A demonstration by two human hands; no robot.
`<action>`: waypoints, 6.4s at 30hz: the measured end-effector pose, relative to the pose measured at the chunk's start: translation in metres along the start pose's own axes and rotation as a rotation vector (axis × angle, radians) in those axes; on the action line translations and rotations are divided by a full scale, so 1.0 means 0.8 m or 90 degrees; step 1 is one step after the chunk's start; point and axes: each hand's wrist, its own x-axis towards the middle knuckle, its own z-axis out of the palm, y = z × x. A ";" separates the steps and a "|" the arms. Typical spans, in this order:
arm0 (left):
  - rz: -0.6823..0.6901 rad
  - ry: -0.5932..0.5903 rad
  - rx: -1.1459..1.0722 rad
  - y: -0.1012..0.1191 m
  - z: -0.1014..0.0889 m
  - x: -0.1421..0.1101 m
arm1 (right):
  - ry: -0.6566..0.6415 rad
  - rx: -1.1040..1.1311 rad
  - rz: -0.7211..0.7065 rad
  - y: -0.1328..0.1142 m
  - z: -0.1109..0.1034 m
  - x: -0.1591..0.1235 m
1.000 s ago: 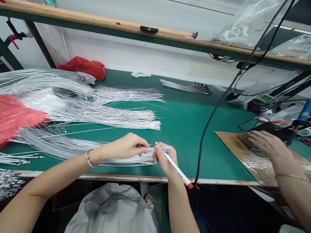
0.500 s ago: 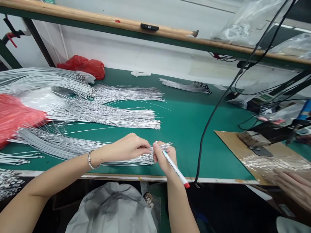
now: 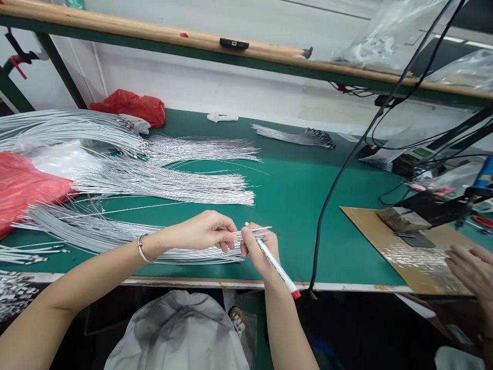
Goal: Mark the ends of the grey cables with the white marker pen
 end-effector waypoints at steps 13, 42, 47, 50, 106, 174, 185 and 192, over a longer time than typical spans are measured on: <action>0.107 0.070 0.337 0.009 0.003 -0.006 | 0.024 -0.042 -0.002 0.000 0.005 0.001; 0.011 0.091 0.052 0.006 -0.005 0.010 | 0.210 -0.349 -0.308 0.002 0.012 -0.021; 0.043 0.088 0.093 0.010 -0.001 0.002 | 0.194 -0.299 -0.227 -0.001 -0.018 -0.019; 0.085 0.046 0.136 0.017 0.003 -0.004 | 0.075 -0.225 -0.136 -0.008 -0.029 -0.014; 0.058 -0.008 0.128 0.021 0.015 -0.006 | 0.164 -0.148 -0.128 0.008 -0.002 -0.039; -0.195 -0.259 -0.031 -0.084 0.069 0.053 | 0.196 -0.260 0.070 0.078 -0.027 -0.101; -0.184 -0.278 -0.021 -0.084 0.070 0.054 | 0.177 -0.264 0.050 0.076 -0.027 -0.102; -0.199 -0.275 -0.028 -0.084 0.070 0.054 | 0.173 -0.255 0.039 0.080 -0.026 -0.106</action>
